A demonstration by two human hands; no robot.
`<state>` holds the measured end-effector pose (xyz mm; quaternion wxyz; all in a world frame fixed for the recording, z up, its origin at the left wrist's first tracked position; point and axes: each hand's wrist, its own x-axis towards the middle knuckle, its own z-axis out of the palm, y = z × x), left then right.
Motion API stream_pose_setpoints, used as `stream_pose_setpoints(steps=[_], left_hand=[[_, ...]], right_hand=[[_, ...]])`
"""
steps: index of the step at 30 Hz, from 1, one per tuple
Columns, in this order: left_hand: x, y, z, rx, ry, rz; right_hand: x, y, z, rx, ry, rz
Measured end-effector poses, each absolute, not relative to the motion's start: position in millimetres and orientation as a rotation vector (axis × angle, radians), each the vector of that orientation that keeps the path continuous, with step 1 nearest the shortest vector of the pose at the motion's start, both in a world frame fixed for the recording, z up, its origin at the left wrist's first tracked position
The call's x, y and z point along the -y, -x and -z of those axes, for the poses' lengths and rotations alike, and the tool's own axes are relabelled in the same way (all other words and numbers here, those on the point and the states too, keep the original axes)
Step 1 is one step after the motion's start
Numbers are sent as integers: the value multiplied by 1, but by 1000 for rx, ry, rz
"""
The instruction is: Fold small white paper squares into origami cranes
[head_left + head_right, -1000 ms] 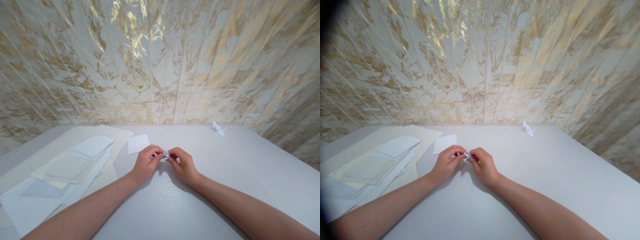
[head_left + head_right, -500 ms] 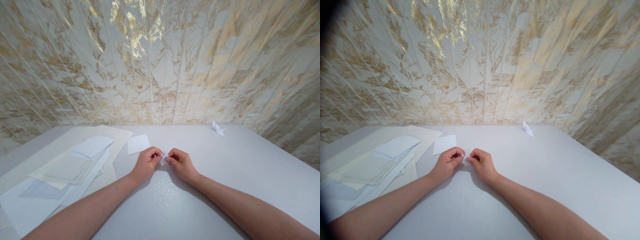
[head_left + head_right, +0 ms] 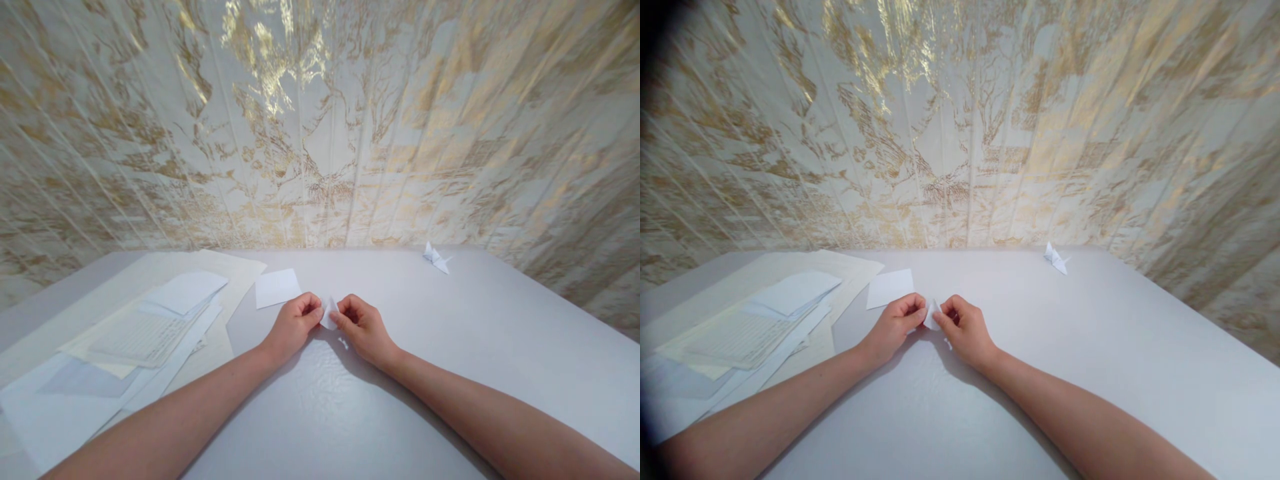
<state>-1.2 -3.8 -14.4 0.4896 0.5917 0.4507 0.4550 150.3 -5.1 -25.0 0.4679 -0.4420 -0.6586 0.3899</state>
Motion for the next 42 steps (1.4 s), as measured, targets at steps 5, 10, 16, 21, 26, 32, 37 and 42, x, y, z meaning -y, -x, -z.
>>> stream_pose_setpoints(steps=[5, 10, 16, 21, 26, 32, 37, 42], left_hand=[[3, 1, 12, -1004, -1389, -1087], [3, 1, 11, -1006, -1292, -1077], [4, 1, 6, -1007, -1248, -1043], [4, 1, 6, -1043, -1274, -1037], [3, 1, 5, -1058, -1301, -1016], [3, 2, 8, -1000, -1353, -1028], [4, 2, 10, -1085, -1428, -1036], [5, 1, 8, -1065, -1353, -1062]], right_hand=[[2, -151, 24, 1450, 1077, -1101], [1, -151, 21, 1338, 1085, -1214], [1, -151, 20, 1310, 1078, -1239], [3, -150, 19, 1361, 1070, -1233], [4, -150, 20, 1429, 1049, -1229], [3, -150, 19, 1393, 1082, -1219], [2, -150, 21, 1392, 1078, -1218], [2, -150, 22, 1384, 1033, -1257]])
